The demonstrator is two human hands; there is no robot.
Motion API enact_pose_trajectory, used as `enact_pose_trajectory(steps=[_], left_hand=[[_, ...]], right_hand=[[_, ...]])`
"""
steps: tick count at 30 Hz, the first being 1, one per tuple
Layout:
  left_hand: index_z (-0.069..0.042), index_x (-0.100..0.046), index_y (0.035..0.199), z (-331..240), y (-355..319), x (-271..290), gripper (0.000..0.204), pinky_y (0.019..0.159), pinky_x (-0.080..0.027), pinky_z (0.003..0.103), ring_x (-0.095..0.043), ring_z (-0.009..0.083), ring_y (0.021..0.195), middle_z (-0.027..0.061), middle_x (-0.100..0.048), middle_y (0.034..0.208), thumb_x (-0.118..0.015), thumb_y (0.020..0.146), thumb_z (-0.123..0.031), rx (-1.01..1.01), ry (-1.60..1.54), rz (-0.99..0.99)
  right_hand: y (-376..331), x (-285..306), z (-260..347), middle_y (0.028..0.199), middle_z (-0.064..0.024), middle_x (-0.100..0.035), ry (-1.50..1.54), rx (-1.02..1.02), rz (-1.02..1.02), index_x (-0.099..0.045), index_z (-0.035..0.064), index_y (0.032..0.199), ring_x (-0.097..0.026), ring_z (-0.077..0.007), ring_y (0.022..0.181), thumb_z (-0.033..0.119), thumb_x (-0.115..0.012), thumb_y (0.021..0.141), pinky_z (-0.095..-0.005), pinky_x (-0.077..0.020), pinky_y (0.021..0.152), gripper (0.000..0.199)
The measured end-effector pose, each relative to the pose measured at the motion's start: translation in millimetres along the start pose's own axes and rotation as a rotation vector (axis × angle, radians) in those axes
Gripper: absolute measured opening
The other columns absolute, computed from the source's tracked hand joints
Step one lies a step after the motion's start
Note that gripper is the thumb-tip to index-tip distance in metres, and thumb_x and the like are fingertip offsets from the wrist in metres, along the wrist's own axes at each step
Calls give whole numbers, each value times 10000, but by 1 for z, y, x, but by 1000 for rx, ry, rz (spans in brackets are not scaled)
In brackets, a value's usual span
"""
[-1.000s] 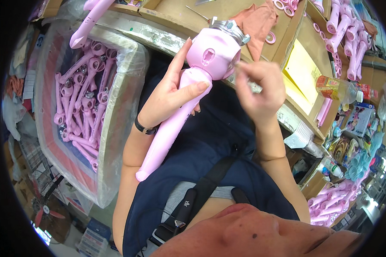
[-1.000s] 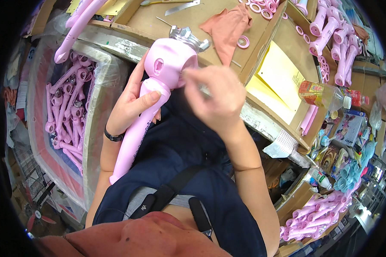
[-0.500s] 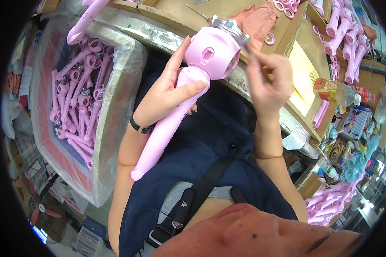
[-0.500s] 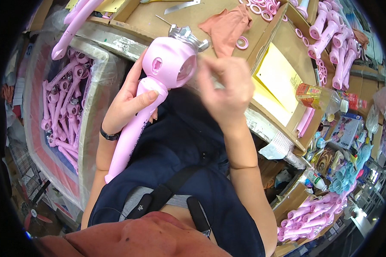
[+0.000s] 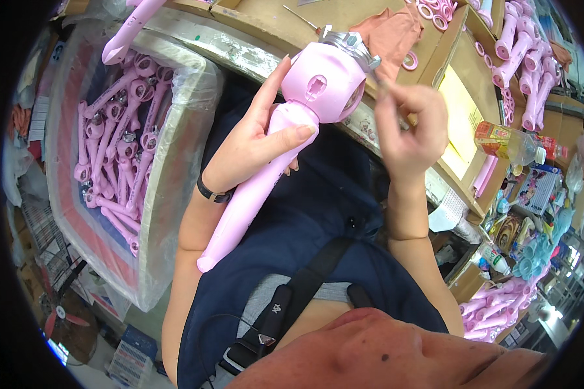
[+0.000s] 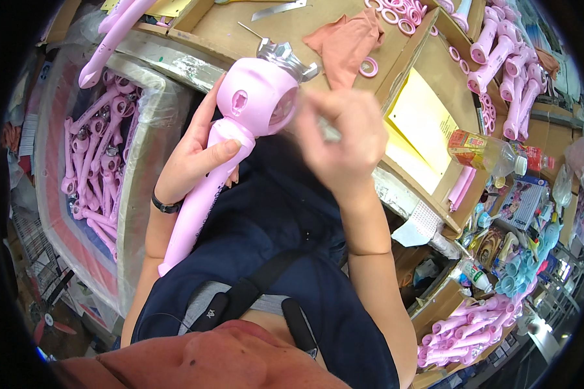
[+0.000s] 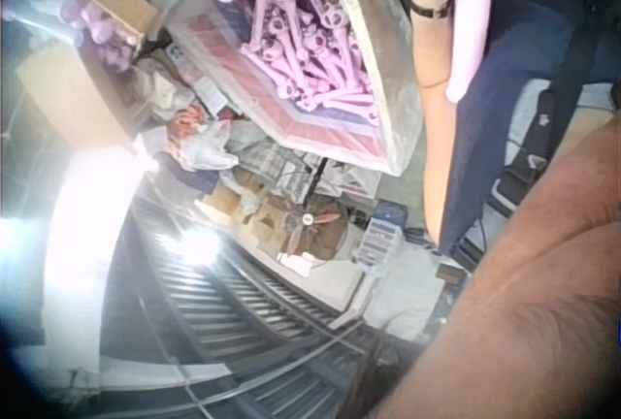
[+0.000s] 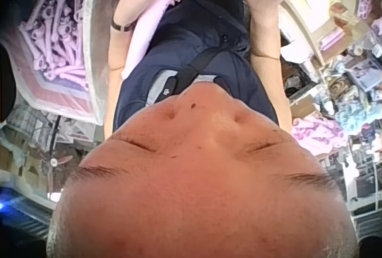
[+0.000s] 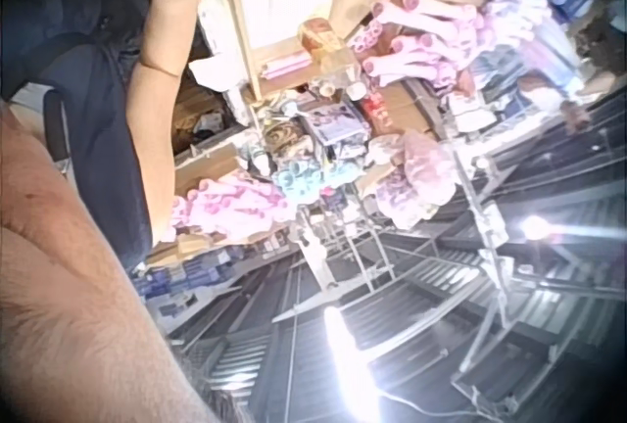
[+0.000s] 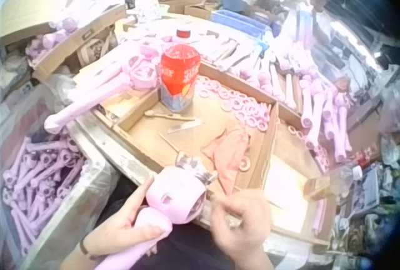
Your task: The person assembles pink toy wands by wiping them with a cloth, inserting a small metal piece into the wand head, and attaching a decorative wing-shaped sticker. The person handles each wand one at a time, repeating the same steps for multiple units.
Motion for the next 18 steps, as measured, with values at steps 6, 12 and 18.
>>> enact_pose_trajectory(steps=[6,12,18], left_hand=[[-117,-42,1494,0,0,0,905,507,-495,232,-584,104,584,106,-575,937,-671,846,-176,0,-17,-5],[-112,-39,1493,-1,0,0,905,519,-500,232,-588,105,601,106,-572,942,-670,847,-175,-7,1,3],[-93,-32,1491,-4,-1,-1,911,527,-504,238,-589,110,612,113,-568,958,-670,845,-170,-4,9,7]], right_hand=[[3,1,-3,708,-50,-605,-68,-130,17,-656,64,777,-591,-215,632,-16,-736,623,-303,-472,550,192],[6,-2,5,692,-61,-603,-64,-53,46,-661,60,798,-574,-215,613,-23,-728,638,-306,-463,545,192],[5,-3,7,695,-66,-606,-33,13,82,-648,45,772,-585,-225,627,-20,-741,628,-306,-472,549,183]])
Point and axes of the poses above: each hand's wrist, its own y-axis towards the middle knuckle, its own x-axis out of the back of the hand, z = x × y, the point moved 5 cm from there along y, towards the middle knuckle
